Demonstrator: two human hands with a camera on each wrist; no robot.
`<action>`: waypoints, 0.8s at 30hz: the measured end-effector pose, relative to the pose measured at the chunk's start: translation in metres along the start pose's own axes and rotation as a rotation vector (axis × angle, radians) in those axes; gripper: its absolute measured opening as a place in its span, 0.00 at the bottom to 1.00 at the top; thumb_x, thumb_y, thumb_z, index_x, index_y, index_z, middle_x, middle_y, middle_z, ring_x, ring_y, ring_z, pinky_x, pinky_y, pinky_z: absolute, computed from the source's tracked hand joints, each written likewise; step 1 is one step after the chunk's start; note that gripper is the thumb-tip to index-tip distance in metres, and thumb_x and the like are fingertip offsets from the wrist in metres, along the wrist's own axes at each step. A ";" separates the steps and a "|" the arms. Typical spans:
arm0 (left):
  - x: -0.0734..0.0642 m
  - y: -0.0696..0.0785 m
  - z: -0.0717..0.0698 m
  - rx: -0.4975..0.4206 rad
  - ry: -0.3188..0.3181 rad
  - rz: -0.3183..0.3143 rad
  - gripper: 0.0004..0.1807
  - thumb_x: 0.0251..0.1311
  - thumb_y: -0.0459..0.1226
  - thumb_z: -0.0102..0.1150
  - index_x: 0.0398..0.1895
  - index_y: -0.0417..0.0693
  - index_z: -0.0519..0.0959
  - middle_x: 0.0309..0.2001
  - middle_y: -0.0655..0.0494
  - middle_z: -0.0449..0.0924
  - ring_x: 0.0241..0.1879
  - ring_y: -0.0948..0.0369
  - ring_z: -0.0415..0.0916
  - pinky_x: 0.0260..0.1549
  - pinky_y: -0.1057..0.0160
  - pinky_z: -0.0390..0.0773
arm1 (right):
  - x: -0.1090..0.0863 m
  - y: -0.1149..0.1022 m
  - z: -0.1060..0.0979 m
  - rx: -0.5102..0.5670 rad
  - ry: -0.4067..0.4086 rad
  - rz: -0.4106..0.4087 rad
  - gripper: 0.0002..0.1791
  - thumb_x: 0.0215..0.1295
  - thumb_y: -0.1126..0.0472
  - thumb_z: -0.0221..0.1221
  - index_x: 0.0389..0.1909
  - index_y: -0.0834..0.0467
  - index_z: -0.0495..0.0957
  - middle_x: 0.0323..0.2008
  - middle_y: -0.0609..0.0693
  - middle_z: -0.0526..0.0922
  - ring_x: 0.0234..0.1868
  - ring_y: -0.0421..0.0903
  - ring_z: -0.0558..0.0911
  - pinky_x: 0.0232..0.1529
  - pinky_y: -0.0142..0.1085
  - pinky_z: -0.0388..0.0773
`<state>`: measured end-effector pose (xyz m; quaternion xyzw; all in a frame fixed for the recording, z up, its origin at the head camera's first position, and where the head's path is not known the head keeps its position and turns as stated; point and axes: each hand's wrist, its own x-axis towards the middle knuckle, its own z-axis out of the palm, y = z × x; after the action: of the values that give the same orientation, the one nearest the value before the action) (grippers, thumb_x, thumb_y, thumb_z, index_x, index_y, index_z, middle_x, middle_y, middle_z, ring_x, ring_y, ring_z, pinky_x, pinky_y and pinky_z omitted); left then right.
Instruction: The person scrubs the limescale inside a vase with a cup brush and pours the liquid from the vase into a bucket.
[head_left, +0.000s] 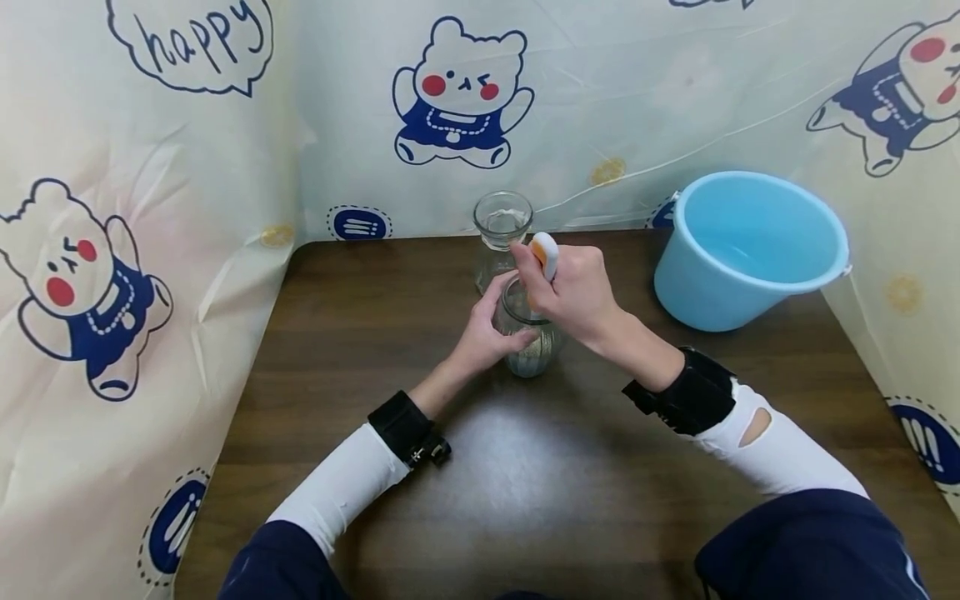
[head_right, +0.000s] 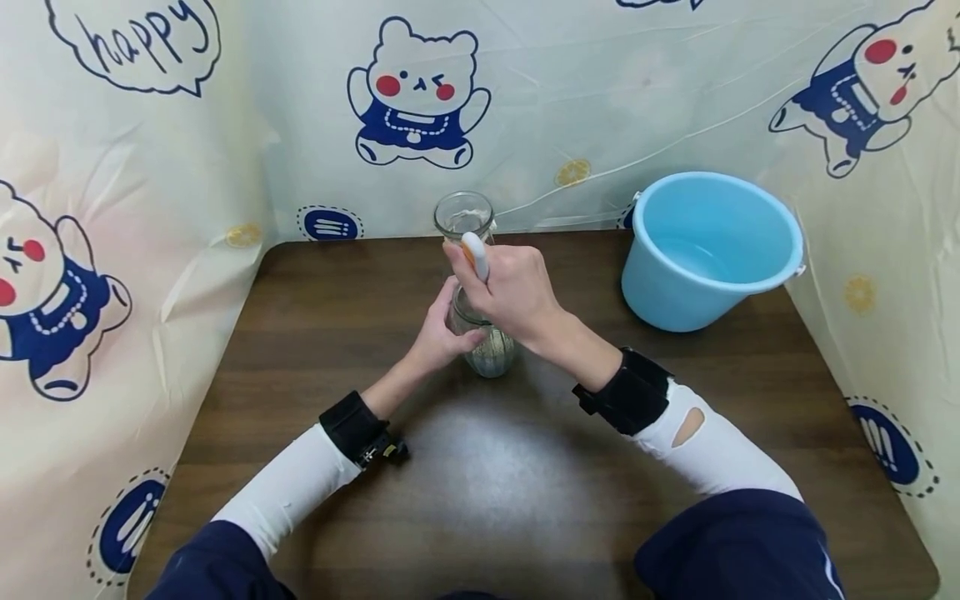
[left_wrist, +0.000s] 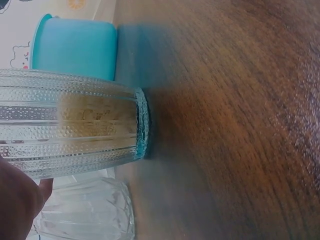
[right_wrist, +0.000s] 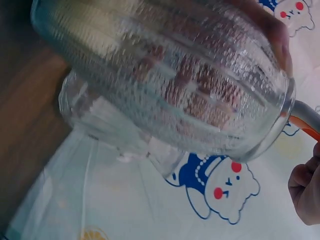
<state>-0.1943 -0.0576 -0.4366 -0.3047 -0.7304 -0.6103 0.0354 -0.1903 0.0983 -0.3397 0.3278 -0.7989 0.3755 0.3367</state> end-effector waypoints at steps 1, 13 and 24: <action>0.000 0.000 0.000 -0.004 -0.002 0.001 0.53 0.49 0.63 0.62 0.68 0.34 0.61 0.64 0.37 0.68 0.61 0.53 0.66 0.61 0.42 0.66 | 0.000 0.000 0.000 0.022 -0.005 0.018 0.21 0.67 0.60 0.56 0.13 0.61 0.73 0.08 0.50 0.73 0.09 0.40 0.69 0.10 0.33 0.63; 0.002 -0.004 0.002 -0.073 0.013 0.058 0.49 0.49 0.52 0.68 0.65 0.28 0.62 0.59 0.30 0.69 0.56 0.35 0.66 0.55 0.33 0.66 | 0.036 -0.010 -0.030 0.201 0.118 0.262 0.28 0.74 0.53 0.47 0.14 0.63 0.75 0.13 0.52 0.77 0.14 0.38 0.71 0.18 0.31 0.71; 0.002 -0.001 0.001 -0.072 0.022 0.066 0.42 0.41 0.31 0.67 0.64 0.27 0.62 0.58 0.27 0.70 0.57 0.39 0.67 0.57 0.38 0.67 | 0.035 0.003 -0.053 0.310 0.314 0.586 0.28 0.75 0.50 0.45 0.16 0.61 0.72 0.15 0.43 0.74 0.17 0.44 0.66 0.18 0.31 0.67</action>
<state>-0.1958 -0.0558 -0.4372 -0.3229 -0.6972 -0.6378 0.0525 -0.1964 0.1341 -0.2872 0.0705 -0.7309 0.6186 0.2796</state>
